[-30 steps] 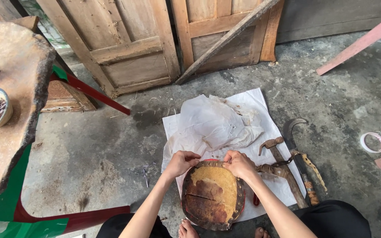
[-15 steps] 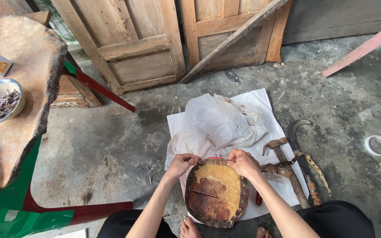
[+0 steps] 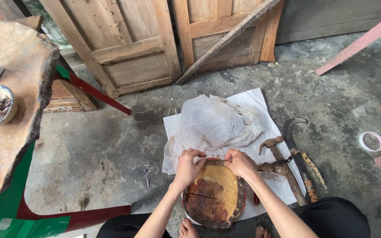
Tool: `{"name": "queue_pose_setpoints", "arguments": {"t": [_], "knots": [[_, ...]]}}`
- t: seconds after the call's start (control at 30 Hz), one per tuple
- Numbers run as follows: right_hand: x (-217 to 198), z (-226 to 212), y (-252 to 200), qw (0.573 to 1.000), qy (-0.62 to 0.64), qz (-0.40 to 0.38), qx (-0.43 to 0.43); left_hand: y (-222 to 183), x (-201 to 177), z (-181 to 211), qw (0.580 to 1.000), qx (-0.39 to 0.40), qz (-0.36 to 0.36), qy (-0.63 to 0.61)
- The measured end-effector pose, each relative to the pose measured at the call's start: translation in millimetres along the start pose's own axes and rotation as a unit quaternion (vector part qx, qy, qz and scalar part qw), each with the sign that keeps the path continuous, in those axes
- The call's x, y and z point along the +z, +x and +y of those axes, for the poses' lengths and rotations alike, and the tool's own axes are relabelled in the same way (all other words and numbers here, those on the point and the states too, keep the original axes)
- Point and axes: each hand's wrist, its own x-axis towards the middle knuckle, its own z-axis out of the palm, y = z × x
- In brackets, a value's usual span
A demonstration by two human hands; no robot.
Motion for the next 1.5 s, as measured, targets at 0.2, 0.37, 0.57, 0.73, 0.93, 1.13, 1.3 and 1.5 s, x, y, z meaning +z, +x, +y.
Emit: {"name": "queue_pose_setpoints", "arguments": {"t": [0.2,0.37,0.57,0.73,0.93,1.13,1.3,1.5], "knots": [[-21.7,-24.8,-27.5,1.0,-0.007,-0.008,0.014,26.0,49.5,11.7,0.988,0.068,-0.094,0.105],[-12.2,-13.0,-11.2,1.0,-0.004,-0.015,0.02,40.4,64.7,6.6,0.971,0.05,-0.167,0.166],[-38.9,-10.5,-34.1,0.997,0.061,-0.038,-0.008,39.5,49.5,17.6,0.97,0.028,-0.183,0.155],[-72.5,-2.8,-61.2,0.989,0.136,-0.05,-0.039,40.8,43.5,24.6,0.965,0.015,-0.212,0.153],[-33.6,32.6,-24.8,0.982,0.179,-0.047,-0.048,42.5,44.8,17.5,0.964,0.009,-0.214,0.156],[-12.2,53.6,1.2,0.985,0.165,-0.028,-0.05,41.8,47.0,15.6,0.963,0.013,-0.215,0.163],[5.6,66.7,17.5,0.993,0.107,-0.025,-0.033,40.5,46.3,14.4,0.963,0.01,-0.215,0.16],[8.3,67.6,22.0,0.999,0.031,-0.035,-0.021,40.3,45.3,16.7,0.963,0.008,-0.216,0.159]]}}
